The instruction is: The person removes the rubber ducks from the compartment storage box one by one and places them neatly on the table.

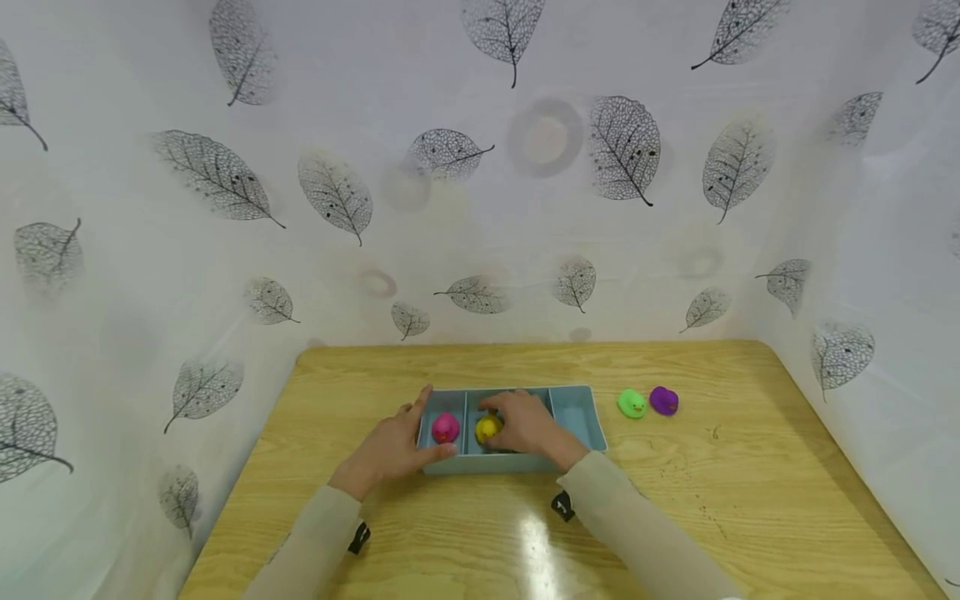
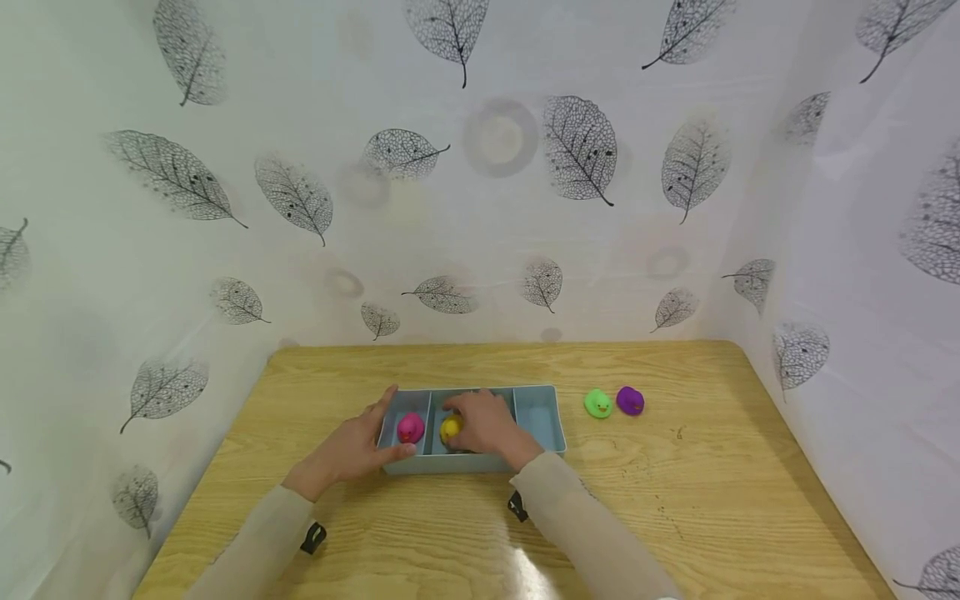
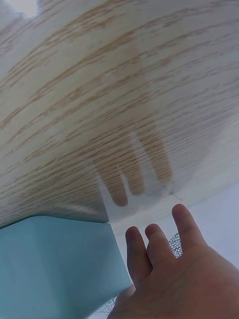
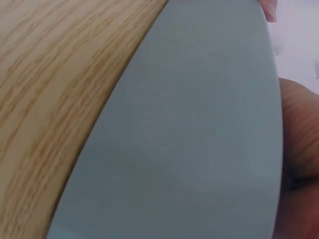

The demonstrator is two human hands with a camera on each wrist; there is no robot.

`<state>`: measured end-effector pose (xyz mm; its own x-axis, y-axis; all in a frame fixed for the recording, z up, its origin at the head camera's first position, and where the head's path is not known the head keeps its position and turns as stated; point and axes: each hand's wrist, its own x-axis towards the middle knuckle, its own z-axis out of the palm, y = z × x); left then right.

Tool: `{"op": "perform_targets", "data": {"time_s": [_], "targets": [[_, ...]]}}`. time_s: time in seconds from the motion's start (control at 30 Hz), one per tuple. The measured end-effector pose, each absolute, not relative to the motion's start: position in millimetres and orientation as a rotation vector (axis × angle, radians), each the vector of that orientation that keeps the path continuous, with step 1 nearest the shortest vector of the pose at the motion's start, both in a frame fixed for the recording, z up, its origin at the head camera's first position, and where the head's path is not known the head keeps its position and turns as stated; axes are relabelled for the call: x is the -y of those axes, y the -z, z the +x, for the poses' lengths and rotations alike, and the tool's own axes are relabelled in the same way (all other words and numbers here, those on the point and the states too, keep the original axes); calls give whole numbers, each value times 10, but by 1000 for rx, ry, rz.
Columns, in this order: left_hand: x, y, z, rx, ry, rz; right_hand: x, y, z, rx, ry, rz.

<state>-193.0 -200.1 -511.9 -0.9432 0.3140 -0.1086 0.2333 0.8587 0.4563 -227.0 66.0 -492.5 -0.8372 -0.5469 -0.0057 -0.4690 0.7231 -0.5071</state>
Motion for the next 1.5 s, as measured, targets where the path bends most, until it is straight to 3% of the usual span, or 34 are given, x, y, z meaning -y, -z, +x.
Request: {"op": "perform_targets", "data": {"time_s": [0.97,1.5], "targets": [[2011,5151,-1925,-2850,-676,390,-1017,4529,-2234,-2512,1269,-860],[2000,5161,-1926,-2860,-667,408,-1148,4595,-2261,-2612,1433,-889]]}}
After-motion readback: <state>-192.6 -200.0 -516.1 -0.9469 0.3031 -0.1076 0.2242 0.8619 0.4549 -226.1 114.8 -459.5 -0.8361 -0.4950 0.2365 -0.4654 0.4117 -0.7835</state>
